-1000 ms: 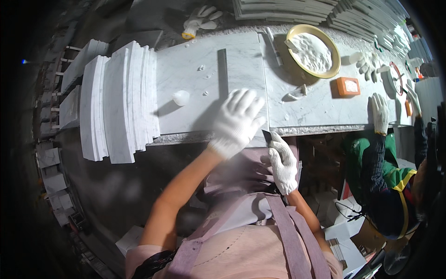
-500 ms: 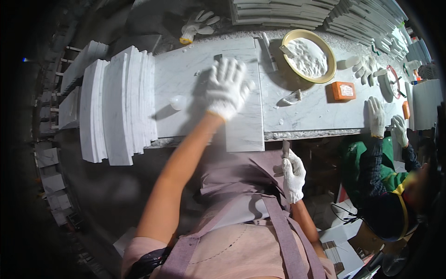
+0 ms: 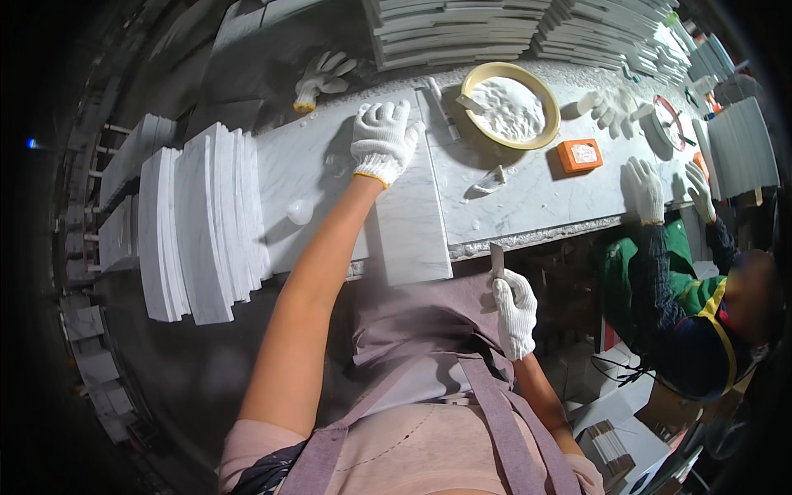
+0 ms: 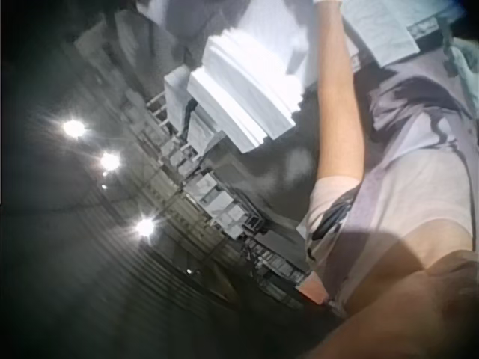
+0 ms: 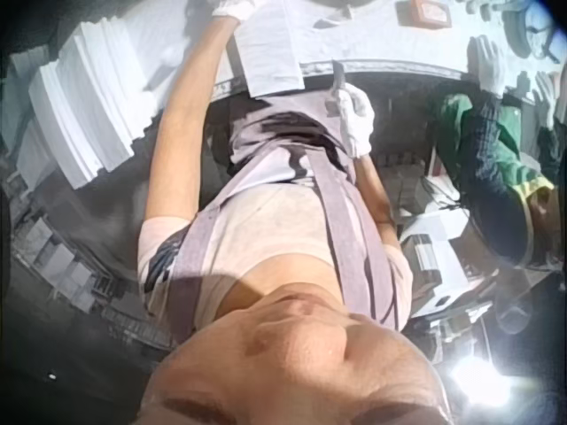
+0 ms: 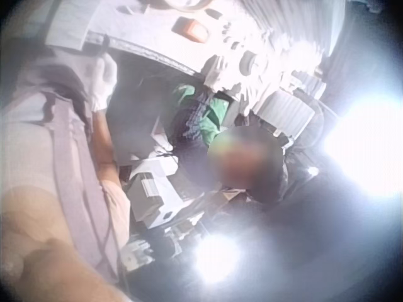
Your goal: The person repeatedly scrapes and smooths the edges of white rectangular stone slabs using a metal scraper. They apply a white paste from a small bottle to the slab edges and continue scraping. The person stacks finished slabs to the left and picks new ones from a pile on the right.
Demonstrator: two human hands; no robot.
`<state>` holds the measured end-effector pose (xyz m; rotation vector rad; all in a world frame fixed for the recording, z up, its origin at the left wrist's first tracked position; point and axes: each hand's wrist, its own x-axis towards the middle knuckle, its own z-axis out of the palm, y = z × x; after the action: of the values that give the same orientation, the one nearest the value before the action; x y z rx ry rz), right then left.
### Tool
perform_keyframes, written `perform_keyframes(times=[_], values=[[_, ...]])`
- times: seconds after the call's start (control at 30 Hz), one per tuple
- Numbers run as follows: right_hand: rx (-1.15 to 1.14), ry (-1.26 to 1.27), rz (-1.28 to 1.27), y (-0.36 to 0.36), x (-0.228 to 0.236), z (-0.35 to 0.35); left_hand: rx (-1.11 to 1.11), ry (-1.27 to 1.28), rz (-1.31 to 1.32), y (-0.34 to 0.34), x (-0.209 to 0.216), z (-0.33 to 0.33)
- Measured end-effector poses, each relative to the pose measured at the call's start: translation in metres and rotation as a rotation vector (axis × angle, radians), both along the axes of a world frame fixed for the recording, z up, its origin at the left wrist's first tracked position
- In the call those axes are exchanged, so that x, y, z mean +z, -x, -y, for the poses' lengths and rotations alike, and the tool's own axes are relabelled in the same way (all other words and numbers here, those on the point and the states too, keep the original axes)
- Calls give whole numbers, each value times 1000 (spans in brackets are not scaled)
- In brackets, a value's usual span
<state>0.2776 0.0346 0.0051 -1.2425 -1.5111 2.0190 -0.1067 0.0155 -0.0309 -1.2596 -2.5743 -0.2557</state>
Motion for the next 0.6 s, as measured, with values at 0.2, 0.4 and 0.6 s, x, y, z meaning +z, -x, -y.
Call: perform_keyframes(times=[0.2,0.4,0.6], values=[[-8,132,36,-9,-4,8,22,38,47,4,3,-7],[85,114,-20,-2,0,9,94,126,152,9,15,-14],[-23,30,-133,9,5,-13,115,147,145,-2,19,-19]])
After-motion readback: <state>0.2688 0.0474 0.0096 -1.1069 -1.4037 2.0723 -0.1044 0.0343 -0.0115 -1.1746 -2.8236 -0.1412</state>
